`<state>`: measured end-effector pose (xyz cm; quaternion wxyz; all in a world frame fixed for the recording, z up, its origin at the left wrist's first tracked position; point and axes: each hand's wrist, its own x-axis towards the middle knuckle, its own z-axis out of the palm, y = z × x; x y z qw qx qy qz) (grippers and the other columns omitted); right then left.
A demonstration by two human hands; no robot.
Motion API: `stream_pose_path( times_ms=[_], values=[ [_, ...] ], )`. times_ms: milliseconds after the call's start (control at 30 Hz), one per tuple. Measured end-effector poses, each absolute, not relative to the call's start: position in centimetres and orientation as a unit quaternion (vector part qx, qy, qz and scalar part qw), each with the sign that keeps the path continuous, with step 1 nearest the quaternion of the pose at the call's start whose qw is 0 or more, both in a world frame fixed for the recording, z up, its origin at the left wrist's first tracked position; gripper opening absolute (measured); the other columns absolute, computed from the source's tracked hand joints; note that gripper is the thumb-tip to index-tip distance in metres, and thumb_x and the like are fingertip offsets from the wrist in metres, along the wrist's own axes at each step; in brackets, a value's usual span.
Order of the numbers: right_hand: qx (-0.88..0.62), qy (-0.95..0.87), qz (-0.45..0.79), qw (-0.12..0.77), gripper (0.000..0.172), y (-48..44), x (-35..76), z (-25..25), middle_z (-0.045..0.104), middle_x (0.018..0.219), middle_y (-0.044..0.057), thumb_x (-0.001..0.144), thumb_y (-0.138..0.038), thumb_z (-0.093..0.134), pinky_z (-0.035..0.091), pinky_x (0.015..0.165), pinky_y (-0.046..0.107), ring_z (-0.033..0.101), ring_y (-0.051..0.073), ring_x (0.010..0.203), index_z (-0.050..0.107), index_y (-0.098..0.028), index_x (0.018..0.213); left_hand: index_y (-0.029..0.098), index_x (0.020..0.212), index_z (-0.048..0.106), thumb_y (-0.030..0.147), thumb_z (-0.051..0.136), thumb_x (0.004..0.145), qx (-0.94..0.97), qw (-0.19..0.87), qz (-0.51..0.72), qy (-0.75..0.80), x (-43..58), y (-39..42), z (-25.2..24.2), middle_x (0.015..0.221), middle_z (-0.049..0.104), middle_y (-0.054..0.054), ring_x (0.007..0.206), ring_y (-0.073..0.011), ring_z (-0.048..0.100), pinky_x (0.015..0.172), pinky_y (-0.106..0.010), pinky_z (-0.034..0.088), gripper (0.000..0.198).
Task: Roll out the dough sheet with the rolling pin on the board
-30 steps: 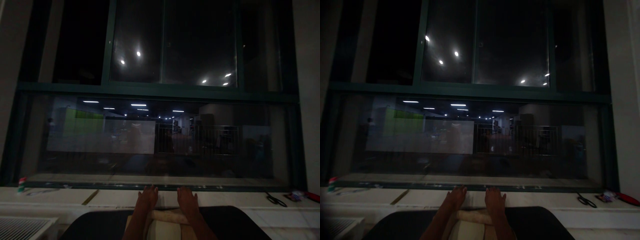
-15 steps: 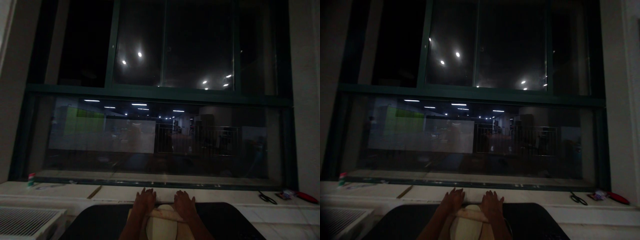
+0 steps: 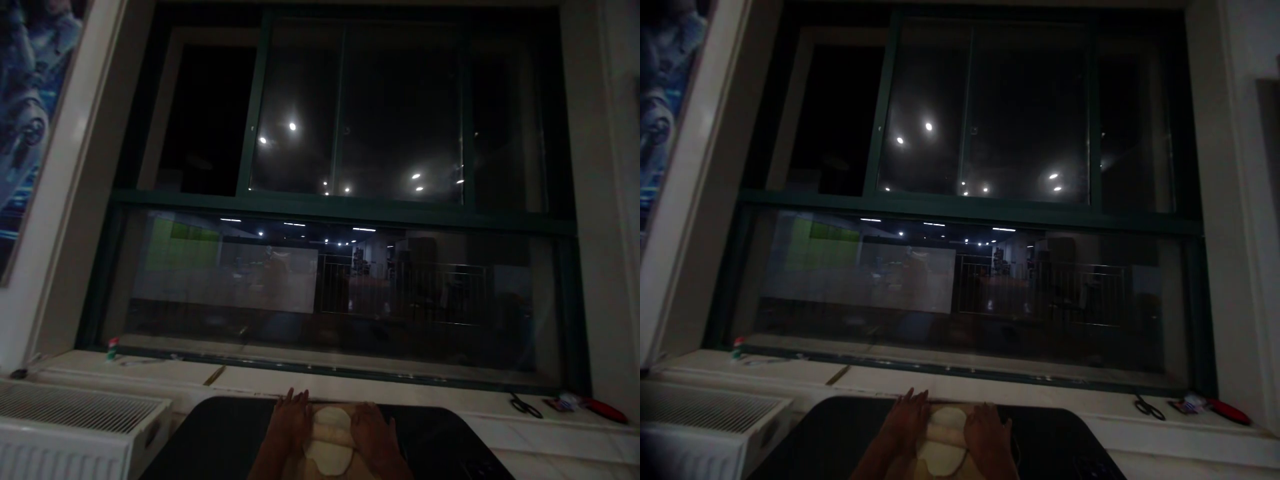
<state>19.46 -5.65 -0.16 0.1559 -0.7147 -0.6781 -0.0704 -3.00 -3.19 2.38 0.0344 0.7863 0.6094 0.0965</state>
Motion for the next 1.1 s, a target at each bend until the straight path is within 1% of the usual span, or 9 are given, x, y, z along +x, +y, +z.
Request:
stream_pose_path(
  times_ms=[167,300,400,500,667,767,900,967,1100],
  values=[
    [-0.701,-0.693,-0.079,0.146,0.055,-8.2,18.9,0.6,0.068,0.149,0.013,0.103,-0.025,0.028,0.043,0.118,0.073,0.054,0.036,0.147,0.074,-0.026,0.133,0.014,0.164,0.044,0.033,0.02,0.104,0.794,0.04,0.1,0.599,-3.5,-5.8,2.9,0.173,0.043,-0.006,0.165,-0.0314,0.022,0.134,-0.051,0.026,0.067],
    [-0.691,-0.702,-0.093,0.145,0.058,-10.1,18.7,1.0,0.067,0.15,0.015,0.103,-0.022,0.024,0.043,0.118,0.07,0.055,0.038,0.146,0.07,-0.018,0.139,0.017,0.166,0.041,0.033,0.019,0.105,0.8,0.043,0.101,0.59,-4.1,-7.5,3.0,0.176,0.037,-0.005,0.165,-0.0314,0.023,0.134,-0.051,0.026,0.067],
    [-0.673,-0.72,-0.098,0.137,0.059,-11.6,18.5,1.2,0.067,0.15,0.014,0.102,-0.02,0.024,0.043,0.119,0.068,0.055,0.038,0.146,0.07,-0.02,0.139,0.02,0.167,0.04,0.034,0.017,0.106,0.795,0.054,0.115,0.594,-4.5,-8.2,2.3,0.176,0.037,-0.005,0.164,-0.0273,0.029,0.134,-0.048,0.026,0.066],
    [-0.677,-0.721,-0.074,0.128,0.058,-12.6,18.2,1.4,0.063,0.155,0.013,0.101,-0.02,0.026,0.038,0.123,0.068,0.05,0.035,0.151,0.066,-0.02,0.144,0.021,0.166,0.042,0.035,0.019,0.107,0.789,0.07,0.133,0.596,-4.7,-8.9,1.6,0.176,0.037,-0.004,0.163,-0.025,0.03,0.135,-0.046,0.025,0.065],
    [-0.706,-0.691,-0.037,0.153,0.058,-13.1,17.8,1.7,0.061,0.158,0.01,0.106,-0.029,0.024,0.036,0.127,0.06,0.045,0.03,0.155,0.062,-0.021,0.148,0.019,0.167,0.039,0.034,0.017,0.107,0.783,0.073,0.132,0.604,-4.7,-10.0,1.5,0.177,0.034,-0.004,0.164,-0.0257,0.027,0.135,-0.051,0.025,0.065],
    [-0.707,-0.69,-0.049,0.147,0.056,-12.9,17.8,1.8,0.065,0.153,0.012,0.106,-0.029,0.025,0.039,0.125,0.059,0.051,0.031,0.151,0.066,-0.022,0.143,0.02,0.166,0.041,0.035,0.016,0.107,0.783,0.068,0.128,0.605,-4.6,-10.0,1.8,0.177,0.036,-0.004,0.164,-0.0257,0.028,0.134,-0.052,0.026,0.066],
    [-0.704,-0.693,-0.068,0.137,0.055,-12.1,18.0,2.1,0.076,0.134,0.017,0.106,-0.025,0.024,0.048,0.115,0.06,0.067,0.033,0.132,0.074,-0.018,0.129,0.018,0.166,0.042,0.036,0.015,0.107,0.783,0.07,0.12,0.606,-4.3,-9.2,2.2,0.176,0.036,-0.005,0.164,-0.0255,0.029,0.134,-0.05,0.026,0.067],
    [-0.698,-0.7,-0.074,0.131,0.057,-11.6,18.0,2.3,0.078,0.127,0.018,0.106,-0.024,0.021,0.05,0.111,0.061,0.071,0.035,0.124,0.076,-0.016,0.122,0.017,0.166,0.041,0.036,0.015,0.106,0.782,0.06,0.124,0.608,-4.1,-8.7,2.5,0.176,0.037,-0.007,0.163,-0.0262,0.03,0.134,-0.05,0.026,0.068],
    [-0.695,-0.706,-0.079,0.115,0.058,-10.2,18.1,2.7,0.074,0.137,0.019,0.104,-0.018,0.021,0.046,0.112,0.071,0.068,0.037,0.129,0.074,-0.017,0.126,0.016,0.167,0.04,0.032,0.019,0.103,0.779,0.042,0.109,0.616,-3.4,-7.5,3.2,0.176,0.036,-0.007,0.164,-0.0289,0.028,0.134,-0.054,0.025,0.069]
  ],
)
